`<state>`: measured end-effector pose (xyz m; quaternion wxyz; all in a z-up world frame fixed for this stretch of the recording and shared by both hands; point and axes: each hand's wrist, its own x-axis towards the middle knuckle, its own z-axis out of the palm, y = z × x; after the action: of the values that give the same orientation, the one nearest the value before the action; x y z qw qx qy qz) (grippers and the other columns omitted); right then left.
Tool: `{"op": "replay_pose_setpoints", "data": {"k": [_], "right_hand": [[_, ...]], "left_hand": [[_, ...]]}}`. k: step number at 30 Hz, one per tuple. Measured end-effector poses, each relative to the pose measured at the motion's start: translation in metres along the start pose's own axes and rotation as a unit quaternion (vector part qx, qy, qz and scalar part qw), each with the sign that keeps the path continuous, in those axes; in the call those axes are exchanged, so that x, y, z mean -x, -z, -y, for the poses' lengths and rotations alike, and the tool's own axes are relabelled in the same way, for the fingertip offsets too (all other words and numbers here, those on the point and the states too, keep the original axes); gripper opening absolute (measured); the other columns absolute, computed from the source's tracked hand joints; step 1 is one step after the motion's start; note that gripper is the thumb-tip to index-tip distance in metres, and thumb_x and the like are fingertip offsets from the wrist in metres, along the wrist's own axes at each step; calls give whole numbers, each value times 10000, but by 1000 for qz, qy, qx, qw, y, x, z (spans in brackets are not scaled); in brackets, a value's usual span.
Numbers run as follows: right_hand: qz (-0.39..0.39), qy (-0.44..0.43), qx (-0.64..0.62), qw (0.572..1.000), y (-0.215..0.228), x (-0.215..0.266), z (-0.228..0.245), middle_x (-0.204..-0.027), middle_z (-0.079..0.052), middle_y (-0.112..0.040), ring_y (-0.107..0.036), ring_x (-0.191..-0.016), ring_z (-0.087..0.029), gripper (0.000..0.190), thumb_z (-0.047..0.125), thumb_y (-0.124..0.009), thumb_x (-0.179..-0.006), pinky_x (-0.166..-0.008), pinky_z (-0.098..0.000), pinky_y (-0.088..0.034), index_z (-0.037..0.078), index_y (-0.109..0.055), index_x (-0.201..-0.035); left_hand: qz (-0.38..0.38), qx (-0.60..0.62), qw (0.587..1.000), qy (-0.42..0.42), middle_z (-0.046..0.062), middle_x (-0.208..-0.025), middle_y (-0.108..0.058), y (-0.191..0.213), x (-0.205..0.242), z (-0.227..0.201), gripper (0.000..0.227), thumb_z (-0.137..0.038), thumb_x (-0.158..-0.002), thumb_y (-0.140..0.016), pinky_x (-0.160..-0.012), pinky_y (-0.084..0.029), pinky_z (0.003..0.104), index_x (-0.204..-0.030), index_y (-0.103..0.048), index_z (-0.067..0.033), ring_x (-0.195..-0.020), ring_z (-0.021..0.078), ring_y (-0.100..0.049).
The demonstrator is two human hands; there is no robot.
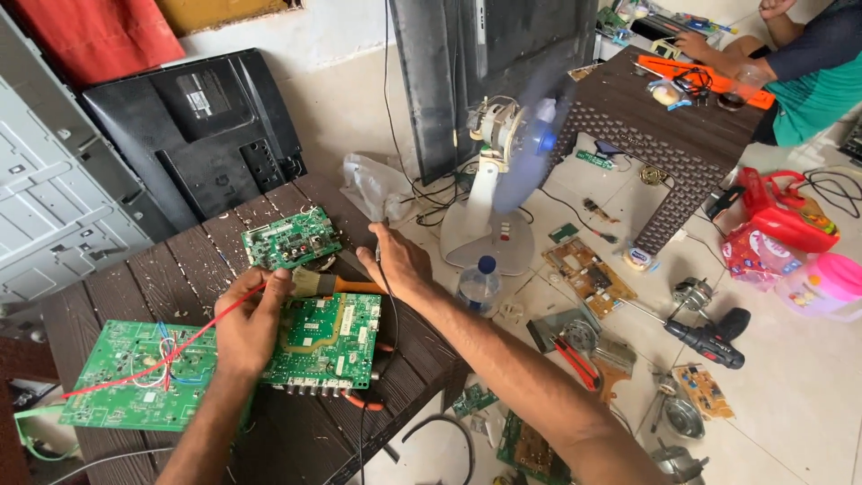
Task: The person uses a multimeter to test various points on several green circuit boards placed on a wooden table. They move the multimeter probes across different components and wires on the boards, occasionally lifting and repositioning the boards to access different areas.
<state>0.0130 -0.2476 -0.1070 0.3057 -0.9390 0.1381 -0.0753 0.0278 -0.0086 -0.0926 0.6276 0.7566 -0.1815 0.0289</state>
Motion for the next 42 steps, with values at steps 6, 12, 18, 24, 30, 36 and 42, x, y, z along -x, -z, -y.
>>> {"op": "replay_pose_setpoints", "data": {"k": [6, 12, 18, 24, 30, 36, 42], "right_hand": [[-4, 4, -8, 1000, 6, 6, 8, -1388, -208, -635, -650, -1241, -420, 569, 481, -506, -994, -992, -584, -520, 146, -494, -1454], [-9, 3, -12, 1000, 6, 2, 7, -1363, -201, -647, -654, -1228, -421, 586, 520, -499, -990, -986, -595, -515, 162, -490, -1454], [-5, 4, -15, 1000, 10, 4, 9, -1339, -204, -660, -653, -1229, -422, 586, 529, -497, -993, -994, -596, -513, 172, -486, -1457], [3, 4, -8, 1000, 8, 2, 8, -1425, -185, -614, -602, -1309, -401, 596, 548, -495, -997, -1043, -574, -487, 206, -472, -1484], [25, -16, 29, 999, 1, -4, 10, -1441, -145, -605, -591, -1327, -365, 598, 591, -465, -997, -1066, -575, -475, 276, -438, -1504], [7, -29, 20, 999, 1, -1, 5, -1442, -147, -605, -591, -1331, -364, 585, 577, -481, -996, -1070, -557, -476, 275, -448, -1495], [19, -30, 17, 999, 3, -1, 5, -1451, -136, -599, -590, -1334, -355, 582, 585, -478, -998, -1068, -554, -479, 283, -446, -1495]], "left_hand": [[-3, -74, 996, -56, 178, -866, -686, -2, -8, 32, 347, -286, -1045, -697, -485, -477, 350, -818, -739, -27, -609, 241, -613], [4, -105, 992, -69, 156, -884, -704, -2, -6, 21, 355, -302, -1048, -689, -579, -487, 375, -813, -737, -40, -696, 274, -632], [15, -123, 987, -98, 168, -898, -719, -3, -5, 23, 350, -293, -1031, -684, -732, -521, 451, -797, -717, -36, -868, 379, -683], [21, -140, 985, -96, 200, -926, -725, -1, 0, -1, 333, -306, -1014, -658, -824, -532, 523, -833, -724, -34, -965, 449, -685], [25, -142, 986, -83, 203, -938, -741, 4, 1, 3, 330, -342, -1012, -629, -864, -546, 533, -880, -750, -65, -993, 449, -698], [47, -166, 984, -48, 229, -953, -733, -2, 5, -4, 377, -395, -1025, -596, -870, -542, 563, -914, -746, -67, -1030, 473, -690], [47, -183, 982, -29, 208, -900, -724, -1, 5, -14, 352, -385, -1028, -594, -833, -550, 551, -895, -737, -92, -989, 463, -701]]}}
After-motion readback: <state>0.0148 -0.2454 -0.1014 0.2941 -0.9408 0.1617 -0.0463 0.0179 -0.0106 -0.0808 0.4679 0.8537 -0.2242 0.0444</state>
